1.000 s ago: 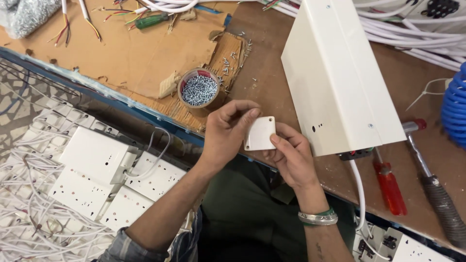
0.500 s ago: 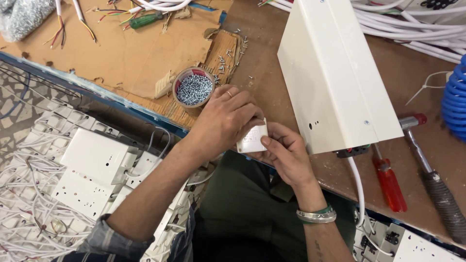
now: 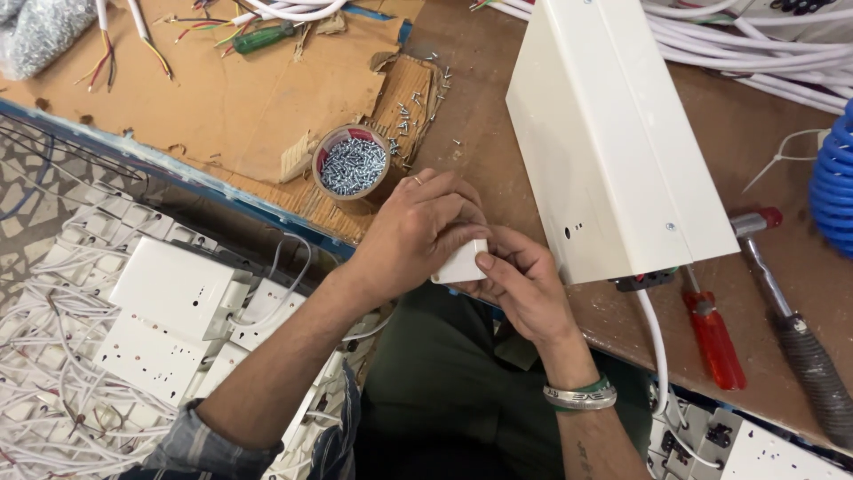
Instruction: Assembling white electrical boxes, attaching covers and managing wires using a screwdriver.
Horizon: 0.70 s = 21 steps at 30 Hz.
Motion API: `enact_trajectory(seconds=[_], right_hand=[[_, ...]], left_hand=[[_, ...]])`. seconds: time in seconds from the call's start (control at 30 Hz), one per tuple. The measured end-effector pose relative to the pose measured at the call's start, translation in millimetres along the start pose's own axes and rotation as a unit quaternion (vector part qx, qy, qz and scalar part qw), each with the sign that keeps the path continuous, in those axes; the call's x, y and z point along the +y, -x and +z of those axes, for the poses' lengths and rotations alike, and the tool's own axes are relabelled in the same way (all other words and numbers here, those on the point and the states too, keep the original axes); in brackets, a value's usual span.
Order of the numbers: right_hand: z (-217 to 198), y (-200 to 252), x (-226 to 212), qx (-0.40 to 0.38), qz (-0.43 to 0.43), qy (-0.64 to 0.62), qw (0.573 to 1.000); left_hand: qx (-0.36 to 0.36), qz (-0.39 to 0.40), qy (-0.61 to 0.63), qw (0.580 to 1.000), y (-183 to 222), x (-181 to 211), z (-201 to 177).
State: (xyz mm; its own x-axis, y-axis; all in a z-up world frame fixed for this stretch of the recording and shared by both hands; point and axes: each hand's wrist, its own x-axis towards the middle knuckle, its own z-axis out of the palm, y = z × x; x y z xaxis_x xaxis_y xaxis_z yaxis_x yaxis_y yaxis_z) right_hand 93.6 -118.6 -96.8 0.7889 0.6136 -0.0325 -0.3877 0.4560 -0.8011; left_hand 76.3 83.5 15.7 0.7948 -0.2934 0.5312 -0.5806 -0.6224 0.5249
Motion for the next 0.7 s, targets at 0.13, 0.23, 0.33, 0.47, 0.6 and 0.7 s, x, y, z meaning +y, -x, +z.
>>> enact_trajectory(seconds=[0.13, 0.23, 0.33, 0.47, 0.6, 0.7], right_hand=[[-1, 2, -1, 0.001, 0.006, -0.012, 1.0], [5, 1, -8, 0.01, 0.016, -0.025, 1.0], [9, 1, -11, 0.007, 0.022, -0.028, 0.999], [-6, 0, 0, 0.004, 0.009, -0.026, 1.0], [-7, 0, 1, 0.01, 0.006, -0.021, 1.0], [6, -2, -5, 0.012, 0.022, -0.012, 1.0]], left_hand=[[0.015, -0.044, 0.054, 0.997, 2, 2, 3], [0.043, -0.111, 0.147, 0.982, 4, 3, 2], [0.097, -0.13, 0.148, 0.976, 7, -3, -15], [0.139, -0.141, 0.046, 0.979, 8, -11, -54], [0.111, -0.192, 0.025, 0.975, 8, -4, -62], [0.06, -0.155, 0.058, 0.984, 7, 10, -39]])
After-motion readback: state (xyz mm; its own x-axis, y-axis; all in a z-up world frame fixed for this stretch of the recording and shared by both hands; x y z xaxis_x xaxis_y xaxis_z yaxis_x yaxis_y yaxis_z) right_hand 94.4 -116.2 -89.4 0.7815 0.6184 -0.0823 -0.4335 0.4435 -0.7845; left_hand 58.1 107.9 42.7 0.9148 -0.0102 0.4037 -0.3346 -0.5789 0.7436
